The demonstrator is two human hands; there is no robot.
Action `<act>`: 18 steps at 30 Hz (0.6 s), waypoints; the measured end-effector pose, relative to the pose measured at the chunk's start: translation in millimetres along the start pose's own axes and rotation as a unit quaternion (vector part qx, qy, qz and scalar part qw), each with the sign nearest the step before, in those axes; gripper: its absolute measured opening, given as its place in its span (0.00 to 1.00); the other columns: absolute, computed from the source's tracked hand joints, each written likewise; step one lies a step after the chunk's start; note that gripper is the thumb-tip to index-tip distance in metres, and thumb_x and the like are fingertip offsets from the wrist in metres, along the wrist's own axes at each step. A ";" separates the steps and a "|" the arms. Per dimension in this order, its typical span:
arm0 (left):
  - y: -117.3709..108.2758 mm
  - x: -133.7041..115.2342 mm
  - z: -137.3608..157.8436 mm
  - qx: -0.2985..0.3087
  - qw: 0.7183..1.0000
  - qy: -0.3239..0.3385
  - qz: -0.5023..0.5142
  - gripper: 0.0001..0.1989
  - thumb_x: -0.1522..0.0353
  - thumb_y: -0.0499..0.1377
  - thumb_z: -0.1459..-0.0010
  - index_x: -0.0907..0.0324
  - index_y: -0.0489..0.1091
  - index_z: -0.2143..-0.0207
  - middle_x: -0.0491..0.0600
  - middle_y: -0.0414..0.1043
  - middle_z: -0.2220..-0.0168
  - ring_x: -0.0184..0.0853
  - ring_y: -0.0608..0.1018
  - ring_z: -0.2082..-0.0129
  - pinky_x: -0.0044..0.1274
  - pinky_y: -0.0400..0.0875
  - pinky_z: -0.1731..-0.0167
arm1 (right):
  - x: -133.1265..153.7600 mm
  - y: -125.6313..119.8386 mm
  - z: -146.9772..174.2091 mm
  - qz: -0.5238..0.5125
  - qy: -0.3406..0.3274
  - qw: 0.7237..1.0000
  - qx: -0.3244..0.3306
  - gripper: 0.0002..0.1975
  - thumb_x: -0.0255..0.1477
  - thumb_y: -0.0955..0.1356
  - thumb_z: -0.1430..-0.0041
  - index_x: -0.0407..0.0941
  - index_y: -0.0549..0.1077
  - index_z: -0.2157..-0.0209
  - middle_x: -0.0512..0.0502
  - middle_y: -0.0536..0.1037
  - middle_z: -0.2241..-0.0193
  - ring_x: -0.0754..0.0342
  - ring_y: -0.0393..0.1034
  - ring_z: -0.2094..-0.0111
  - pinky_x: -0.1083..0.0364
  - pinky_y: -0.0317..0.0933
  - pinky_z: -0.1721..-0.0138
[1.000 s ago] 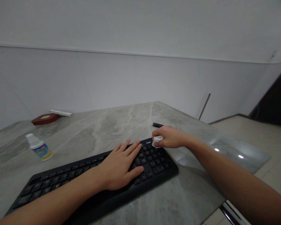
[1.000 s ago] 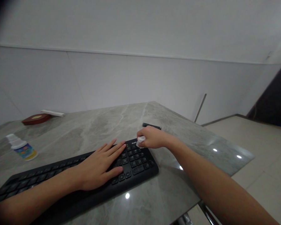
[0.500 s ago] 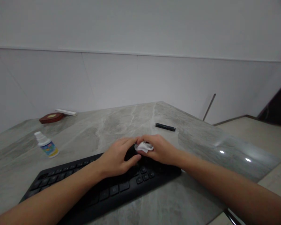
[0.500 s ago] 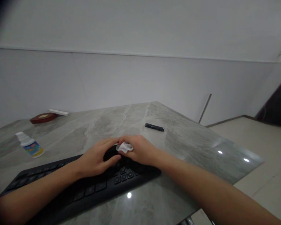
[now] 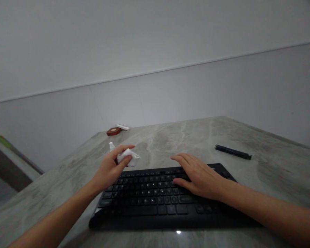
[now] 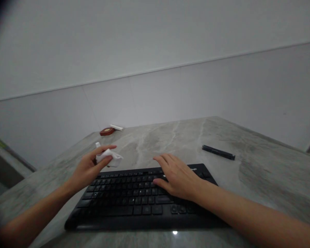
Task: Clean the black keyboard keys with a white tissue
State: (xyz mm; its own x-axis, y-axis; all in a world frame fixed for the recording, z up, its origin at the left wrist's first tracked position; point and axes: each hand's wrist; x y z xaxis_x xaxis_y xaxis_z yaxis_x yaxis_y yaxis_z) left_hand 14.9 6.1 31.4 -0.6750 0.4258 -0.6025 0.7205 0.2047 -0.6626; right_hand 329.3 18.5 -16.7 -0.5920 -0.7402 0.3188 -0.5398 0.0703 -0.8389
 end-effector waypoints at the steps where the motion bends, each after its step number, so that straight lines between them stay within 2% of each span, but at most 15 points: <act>1: -13.2 15.2 7.5 -0.017 1.000 -0.021 -0.015 0.22 0.58 0.58 0.38 0.58 0.68 0.44 0.47 0.75 0.63 0.32 0.72 0.74 0.22 0.67 0.73 | -3.3 3.0 -0.4 0.001 0.012 1.000 0.000 0.26 0.37 0.68 0.39 0.44 0.64 0.41 0.33 0.72 0.46 0.37 0.67 0.44 0.35 0.61 0.43; 3: -36.3 40.9 19.4 -0.040 0.998 -0.045 -0.031 0.23 0.57 0.58 0.38 0.58 0.66 0.44 0.47 0.74 0.64 0.30 0.70 0.77 0.21 0.65 0.77 | -8.5 7.6 0.2 -0.015 0.036 0.999 0.028 0.26 0.39 0.65 0.36 0.43 0.64 0.40 0.32 0.72 0.44 0.38 0.68 0.44 0.37 0.63 0.44; 4: -45.8 49.9 23.3 -0.025 0.998 -0.050 -0.041 0.21 0.57 0.58 0.38 0.58 0.68 0.47 0.47 0.74 0.63 0.30 0.69 0.77 0.21 0.64 0.77 | -10.0 9.0 1.0 -0.022 0.042 0.998 0.036 0.26 0.40 0.65 0.36 0.43 0.65 0.41 0.32 0.72 0.44 0.37 0.68 0.44 0.36 0.63 0.44; 6: -59.9 59.0 26.9 0.046 0.997 -0.038 -0.055 0.16 0.57 0.59 0.38 0.58 0.71 0.54 0.47 0.75 0.64 0.32 0.72 0.73 0.21 0.66 0.73 | -11.1 10.0 3.2 -0.023 0.050 0.997 0.050 0.29 0.44 0.66 0.38 0.44 0.67 0.41 0.32 0.72 0.44 0.36 0.68 0.44 0.35 0.62 0.43; 9: -70.6 58.1 25.6 0.133 0.989 -0.012 -0.059 0.14 0.58 0.59 0.38 0.59 0.73 0.58 0.49 0.75 0.63 0.38 0.74 0.62 0.25 0.68 0.61 | -7.5 7.8 7.3 -0.002 0.043 0.997 0.056 0.32 0.48 0.68 0.41 0.45 0.69 0.41 0.32 0.72 0.43 0.33 0.66 0.43 0.32 0.60 0.43; 11: -74.0 56.8 24.4 0.180 0.981 -0.053 -0.045 0.16 0.55 0.60 0.40 0.59 0.73 0.62 0.49 0.74 0.64 0.39 0.73 0.63 0.25 0.68 0.60 | -2.8 4.9 10.7 -0.001 0.011 0.996 0.090 0.40 0.52 0.72 0.49 0.49 0.67 0.38 0.33 0.69 0.40 0.29 0.63 0.41 0.29 0.57 0.42; 14: -75.8 60.6 27.2 0.219 0.967 -0.132 -0.017 0.19 0.52 0.60 0.42 0.59 0.70 0.63 0.47 0.73 0.70 0.36 0.75 0.72 0.22 0.69 0.72 | 3.5 0.3 17.0 0.007 -0.012 0.986 0.164 0.54 0.57 0.75 0.61 0.53 0.62 0.34 0.32 0.60 0.34 0.21 0.54 0.37 0.23 0.50 0.41; 16: -73.9 64.6 31.0 0.263 0.946 -0.190 0.012 0.23 0.48 0.58 0.42 0.60 0.68 0.64 0.45 0.71 0.75 0.34 0.74 0.80 0.21 0.67 0.81 | 5.4 -1.6 21.0 0.010 -0.013 0.983 0.185 0.57 0.56 0.76 0.64 0.53 0.59 0.33 0.31 0.55 0.32 0.18 0.49 0.35 0.20 0.49 0.42; 18: -69.0 67.3 33.7 0.291 0.929 -0.225 0.041 0.25 0.45 0.57 0.42 0.59 0.67 0.65 0.45 0.70 0.76 0.34 0.74 0.82 0.21 0.66 0.84 | 5.7 -2.0 23.3 0.013 -0.010 0.982 0.189 0.58 0.52 0.77 0.64 0.55 0.56 0.32 0.32 0.53 0.31 0.18 0.46 0.34 0.21 0.49 0.42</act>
State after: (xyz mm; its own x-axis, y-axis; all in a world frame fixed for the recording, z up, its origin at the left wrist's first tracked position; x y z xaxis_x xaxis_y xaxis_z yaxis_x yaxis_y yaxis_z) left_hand -85.6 -9.1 21.5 -0.7145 -0.0190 -0.6994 0.6525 -0.3787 -0.6563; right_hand 341.0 -1.4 -23.5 -0.5878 -0.7553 0.2898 -0.2619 -0.1613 -0.9515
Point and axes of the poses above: each hand's wrist, its own z-axis away from the middle knuckle, its own y-axis out of the palm, x = y × z
